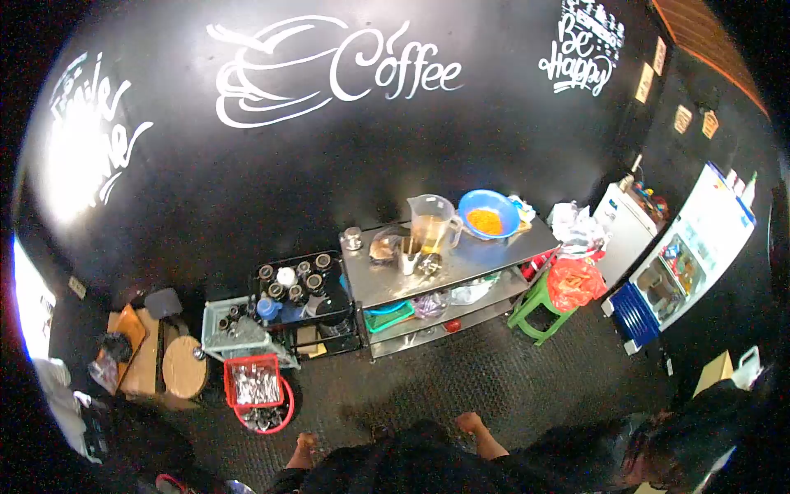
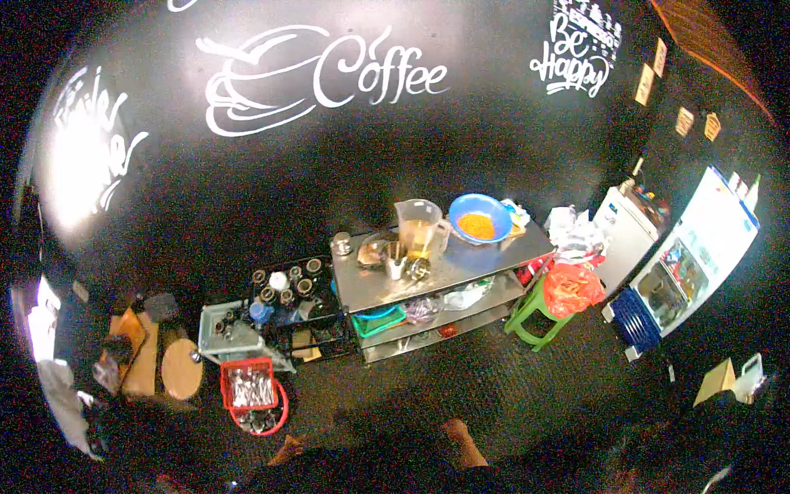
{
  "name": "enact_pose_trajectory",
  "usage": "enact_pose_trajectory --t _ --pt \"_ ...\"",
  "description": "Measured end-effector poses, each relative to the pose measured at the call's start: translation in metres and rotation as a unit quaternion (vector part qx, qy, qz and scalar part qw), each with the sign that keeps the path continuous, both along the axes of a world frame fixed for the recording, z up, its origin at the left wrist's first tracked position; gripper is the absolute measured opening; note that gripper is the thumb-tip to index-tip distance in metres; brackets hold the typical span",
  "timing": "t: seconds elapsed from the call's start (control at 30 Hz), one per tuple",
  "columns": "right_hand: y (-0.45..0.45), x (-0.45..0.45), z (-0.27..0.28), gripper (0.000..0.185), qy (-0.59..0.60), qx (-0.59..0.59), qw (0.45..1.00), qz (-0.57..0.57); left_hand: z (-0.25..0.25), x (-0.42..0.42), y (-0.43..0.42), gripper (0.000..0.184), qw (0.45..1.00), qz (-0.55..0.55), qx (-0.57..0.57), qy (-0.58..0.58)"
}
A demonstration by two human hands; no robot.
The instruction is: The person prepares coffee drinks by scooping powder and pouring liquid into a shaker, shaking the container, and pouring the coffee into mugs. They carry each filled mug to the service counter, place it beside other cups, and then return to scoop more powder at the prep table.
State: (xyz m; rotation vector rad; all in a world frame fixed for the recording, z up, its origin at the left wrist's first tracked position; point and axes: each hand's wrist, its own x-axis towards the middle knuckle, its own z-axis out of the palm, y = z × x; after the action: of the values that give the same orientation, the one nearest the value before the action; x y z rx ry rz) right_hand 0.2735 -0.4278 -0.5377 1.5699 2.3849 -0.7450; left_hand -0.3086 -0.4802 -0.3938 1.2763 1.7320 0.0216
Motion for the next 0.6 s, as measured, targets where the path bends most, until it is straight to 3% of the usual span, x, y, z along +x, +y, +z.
enact_pose_trajectory --t 0.03,0.07,0.1,0.13,0.17,0.2,0.23,0.27,0.3,0.37,0.43,0.5,0.6 --pt "0.007 -0.009 0.03 0.024 0.041 -0.038 0.995 -0.083 -0.002 -0.003 0.023 0.037 0.982 -0.157 0.098 0.045" --pt "0.014 -0.019 0.06 0.024 0.084 -0.068 0.98 -0.168 -0.007 -0.007 0.037 0.037 0.894 -0.329 0.278 0.122" --pt "0.025 -0.021 0.078 0.024 0.164 -0.13 0.925 -0.317 -0.01 -0.001 0.066 0.036 0.967 -0.209 0.142 0.021" --pt "0.042 -0.02 0.086 0.024 0.165 -0.132 0.922 -0.325 -0.011 0.002 0.088 0.034 0.992 -0.054 0.043 -0.109" --pt "0.059 -0.019 0.092 0.025 0.164 -0.117 0.919 -0.339 -0.032 -0.001 0.106 0.032 0.955 0.129 -0.045 -0.262" --pt "0.077 -0.016 0.096 0.025 0.162 -0.103 0.916 -0.351 -0.035 0.004 0.125 0.031 0.869 0.268 -0.11 -0.402" --pt "0.096 -0.011 0.099 0.026 0.16 -0.088 0.914 -0.362 -0.031 0.016 0.145 0.029 0.822 0.311 -0.129 -0.46" --pt "0.114 -0.005 0.102 0.027 0.156 -0.075 0.912 -0.372 -0.026 0.032 0.162 0.028 0.794 0.335 -0.146 -0.487" --pt "0.131 -0.001 0.105 0.028 0.152 -0.065 0.91 -0.381 -0.02 0.052 0.181 0.028 0.811 0.341 -0.126 -0.459" --pt "0.185 0.009 0.13 0.038 0.216 0.071 0.908 -0.353 -0.003 0.093 0.221 0.03 0.856 0.354 -0.061 -0.372" --pt "0.244 0.017 0.179 0.057 0.244 0.091 0.9 -0.349 0.012 0.129 0.253 0.033 0.882 0.33 -0.033 -0.334" --pt "0.307 0.016 0.226 0.073 0.313 0.251 0.866 -0.297 0.025 0.161 0.282 0.036 0.904 0.309 -0.005 -0.295" --pt "0.392 0.005 0.312 0.073 0.341 0.339 0.845 -0.235 0.049 0.208 0.33 0.039 0.916 0.232 -0.026 -0.325"
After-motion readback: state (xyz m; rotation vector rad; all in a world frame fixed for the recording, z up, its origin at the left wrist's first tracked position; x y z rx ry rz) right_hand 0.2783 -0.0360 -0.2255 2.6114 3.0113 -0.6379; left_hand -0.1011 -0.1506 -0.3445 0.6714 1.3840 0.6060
